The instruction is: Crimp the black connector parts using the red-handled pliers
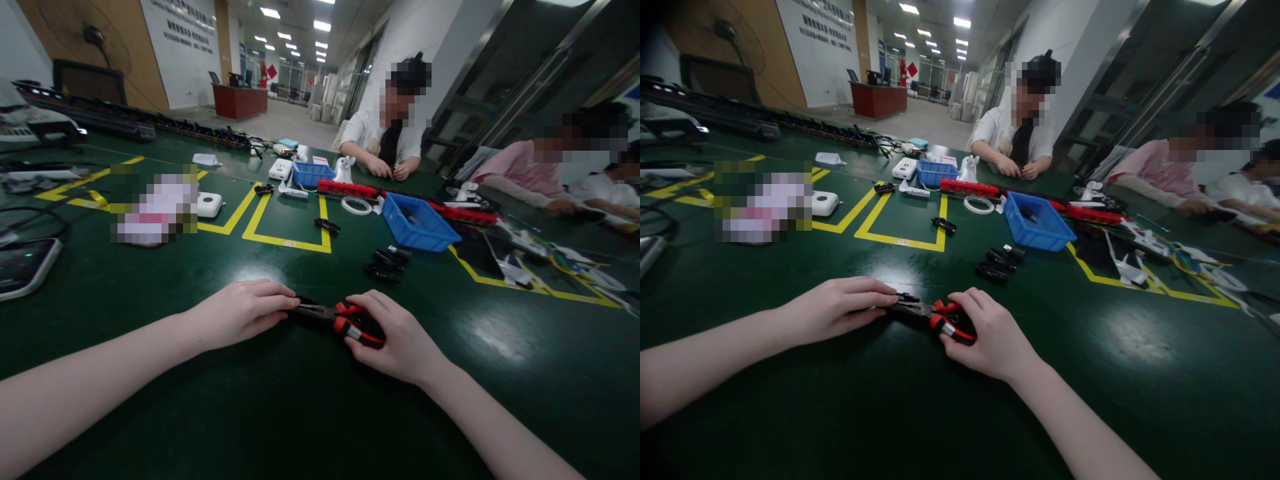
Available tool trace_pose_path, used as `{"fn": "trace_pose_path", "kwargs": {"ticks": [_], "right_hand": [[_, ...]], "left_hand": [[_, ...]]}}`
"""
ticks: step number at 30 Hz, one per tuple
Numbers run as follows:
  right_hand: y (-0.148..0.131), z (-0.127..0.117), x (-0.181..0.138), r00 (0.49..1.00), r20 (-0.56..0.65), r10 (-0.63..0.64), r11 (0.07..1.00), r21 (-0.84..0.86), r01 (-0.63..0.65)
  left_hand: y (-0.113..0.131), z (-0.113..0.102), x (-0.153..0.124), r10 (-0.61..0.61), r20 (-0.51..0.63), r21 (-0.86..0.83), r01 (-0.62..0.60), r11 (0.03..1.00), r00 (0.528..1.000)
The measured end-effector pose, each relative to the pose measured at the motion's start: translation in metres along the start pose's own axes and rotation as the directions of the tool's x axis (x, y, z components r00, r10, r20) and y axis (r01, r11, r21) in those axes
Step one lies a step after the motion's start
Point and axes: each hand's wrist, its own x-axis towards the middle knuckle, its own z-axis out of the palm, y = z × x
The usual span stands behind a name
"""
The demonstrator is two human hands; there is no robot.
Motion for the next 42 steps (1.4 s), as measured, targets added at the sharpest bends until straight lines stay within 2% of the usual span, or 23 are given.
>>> {"fn": "trace_pose_path", "kwargs": {"ticks": [12,26,34,42], "right_hand": [[0.0059,0.0016,-0.0007,0.999,-0.025,0.023,0.998,0.060,-0.021],[0.0027,0.0021,0.0025,1.000,-0.007,0.018,0.996,0.083,-0.018],[0.0036,0.0026,0.0031,1.000,0.011,0.007,0.998,0.066,-0.007],[0.0040,0.0019,0.0021,0.999,-0.002,-0.050,0.999,-0.018,0.050]], "left_hand": [[-0.0005,-0.0019,0.0010,-0.021,0.014,-0.019,0.022,1.000,1.000],[0.0004,-0.0042,0.0041,-0.114,0.019,-0.156,0.116,0.981,0.993],[-0.0048,-0.0036,0.0053,-0.145,0.023,-0.248,0.146,0.958,0.989],[-0.0064,-0.0041,0.0065,-0.168,0.064,-0.234,0.179,0.956,0.984]]}}
